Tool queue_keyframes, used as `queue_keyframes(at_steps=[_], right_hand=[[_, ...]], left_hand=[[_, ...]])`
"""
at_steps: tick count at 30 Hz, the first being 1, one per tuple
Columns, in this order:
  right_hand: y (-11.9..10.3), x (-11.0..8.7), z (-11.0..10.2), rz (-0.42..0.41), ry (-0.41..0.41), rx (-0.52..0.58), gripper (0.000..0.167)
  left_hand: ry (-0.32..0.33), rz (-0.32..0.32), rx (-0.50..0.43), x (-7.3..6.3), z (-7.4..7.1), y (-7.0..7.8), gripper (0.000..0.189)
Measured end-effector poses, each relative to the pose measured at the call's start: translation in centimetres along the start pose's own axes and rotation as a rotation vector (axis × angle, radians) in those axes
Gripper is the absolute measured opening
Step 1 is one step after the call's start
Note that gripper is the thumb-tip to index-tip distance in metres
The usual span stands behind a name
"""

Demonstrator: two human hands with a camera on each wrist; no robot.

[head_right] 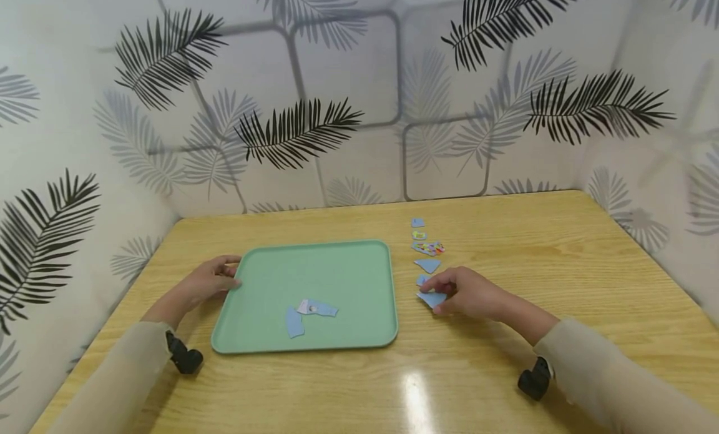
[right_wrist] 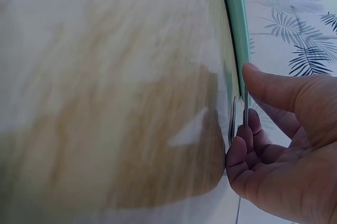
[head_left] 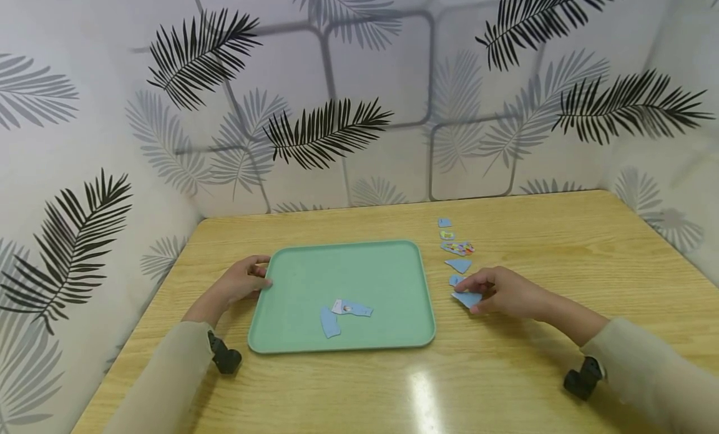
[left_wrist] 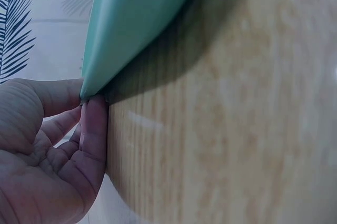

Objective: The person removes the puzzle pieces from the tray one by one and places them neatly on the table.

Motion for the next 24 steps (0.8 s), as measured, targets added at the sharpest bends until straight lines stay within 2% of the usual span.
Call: queue_keyframes(at_steps=[17,24], right_hand=[[0.82,0.10,-0.02,0.011,0.009,-0.004,0.036],[0.81,0.05,0.03,0.048,0.010,0.009,0.036]], left_hand=[[0.004,0.021,0.005,-0.07,0.00,-0.04,0.058],[-0.001,0.024,0.003,0.05,-0.02,-0.07,0.059]])
Point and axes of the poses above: each hand's wrist, its own x-axis towards the middle knuckle, its own z-axis out of the palm, y = z × x, the point moved 10 cm from there along x, towards the middle knuckle, and after that the axes turned 12 degrees about y, right-handed, at the moved point
